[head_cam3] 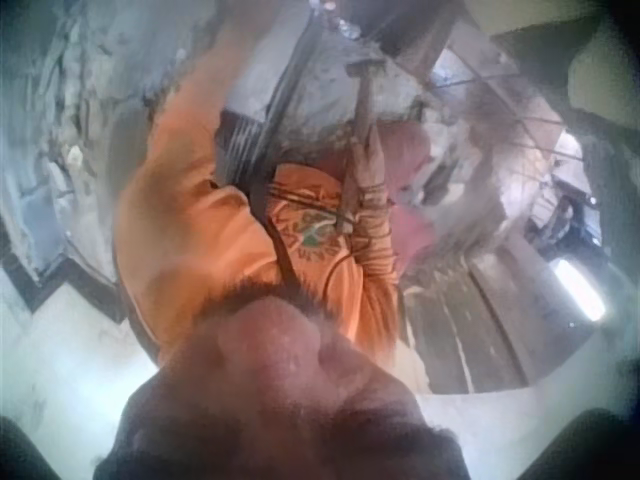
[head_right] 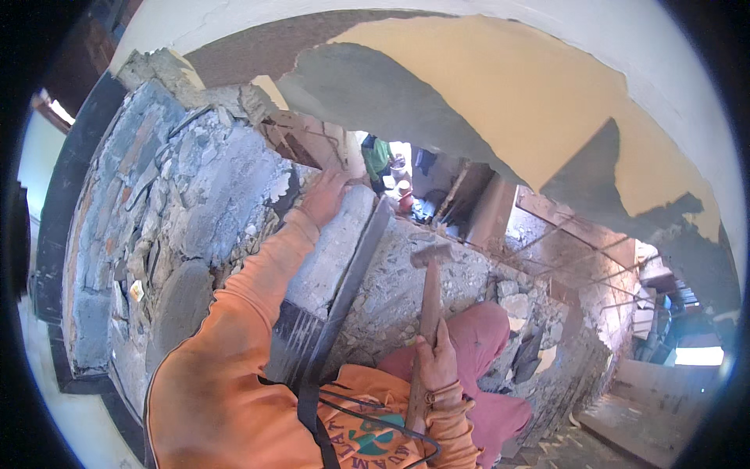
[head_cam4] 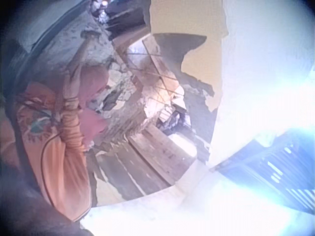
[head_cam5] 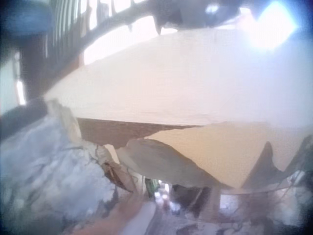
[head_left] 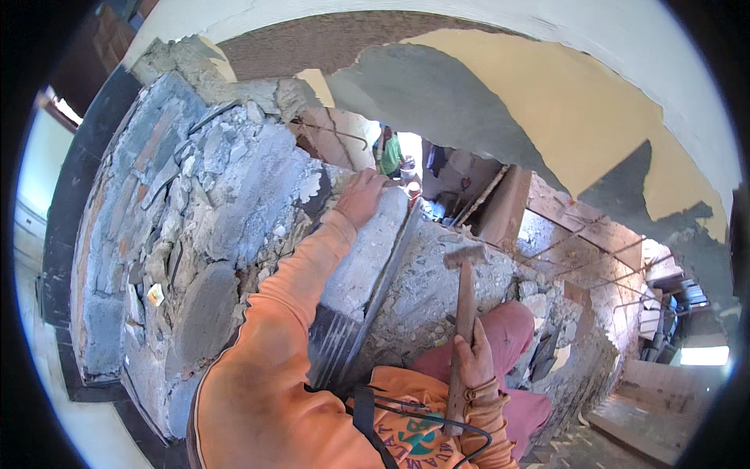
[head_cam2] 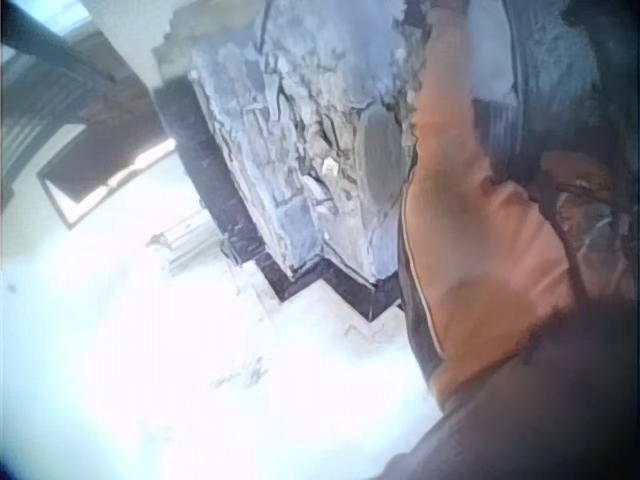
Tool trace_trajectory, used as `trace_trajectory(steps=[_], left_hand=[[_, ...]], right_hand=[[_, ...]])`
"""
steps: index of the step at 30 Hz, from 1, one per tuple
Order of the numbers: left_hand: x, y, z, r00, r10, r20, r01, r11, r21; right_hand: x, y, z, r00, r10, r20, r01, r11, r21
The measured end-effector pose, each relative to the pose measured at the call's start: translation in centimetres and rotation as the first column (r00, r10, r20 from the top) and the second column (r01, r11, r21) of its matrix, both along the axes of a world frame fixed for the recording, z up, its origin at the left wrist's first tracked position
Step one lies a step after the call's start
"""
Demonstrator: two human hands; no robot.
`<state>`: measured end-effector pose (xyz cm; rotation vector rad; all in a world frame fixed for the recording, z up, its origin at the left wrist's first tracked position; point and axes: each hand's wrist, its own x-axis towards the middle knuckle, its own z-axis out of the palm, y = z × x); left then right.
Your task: The person uses a hammer and a chisel to break pieces of concrete from a structure.
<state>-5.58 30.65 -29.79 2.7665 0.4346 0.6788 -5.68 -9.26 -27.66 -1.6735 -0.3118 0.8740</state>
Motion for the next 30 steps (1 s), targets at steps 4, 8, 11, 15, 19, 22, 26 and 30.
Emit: trace_trajectory(steps=[4, 8, 11, 15, 19, 22, 26, 30], left_hand=[[0.4, 0.6, -0.7, 0.997, -0.08, -0.001, 0.08, 0.995, 0.066], [-1.8, -0.5, -1.2, 0.989, -0.129, -0.074, 0.141, 0.971, 0.194], [-3.5, -1.1, 0.5, 0.976, -0.2, -0.08, 0.199, 0.98, -0.021], [-5.1, -2.5, 0.9, 0.902, -0.315, -0.294, 0.317, 0.948, -0.042], [-4.6, -1.3, 0.3, 0.937, -0.322, -0.132, 0.336, 0.936, 0.101], [-2.7, -2.8, 0.5, 0.985, -0.153, 0.075, 0.147, 0.986, 0.079], [-2.1, -3.0, 1.4, 0.966, -0.132, 0.22, 0.137, 0.99, -0.009], [0.7, -2.4, 2.3, 0.913, -0.022, 0.407, 0.083, 0.988, -0.132]], right_hand=[[-1.8, -1.0, -2.1, 0.98, -0.047, -0.192, 0.061, 0.996, 0.063], [-0.9, -0.5, -2.1, 0.974, -0.03, -0.226, 0.051, 0.995, 0.087], [-0.3, -0.7, -2.6, 0.986, -0.024, -0.168, 0.04, 0.995, 0.096], [-0.1, -1.1, -1.0, 0.979, -0.058, -0.195, 0.077, 0.993, 0.094], [0.3, -1.5, -1.1, 0.986, -0.055, -0.156, 0.057, 0.998, 0.01], [-0.4, -1.8, -1.9, 0.973, 0.018, -0.229, -0.016, 1.0, 0.012], [-1.2, -1.6, -2.2, 0.944, 0.033, -0.329, -0.023, 0.999, 0.033], [-1.1, -1.3, -2.8, 0.931, 0.108, -0.35, -0.103, 0.994, 0.034]])
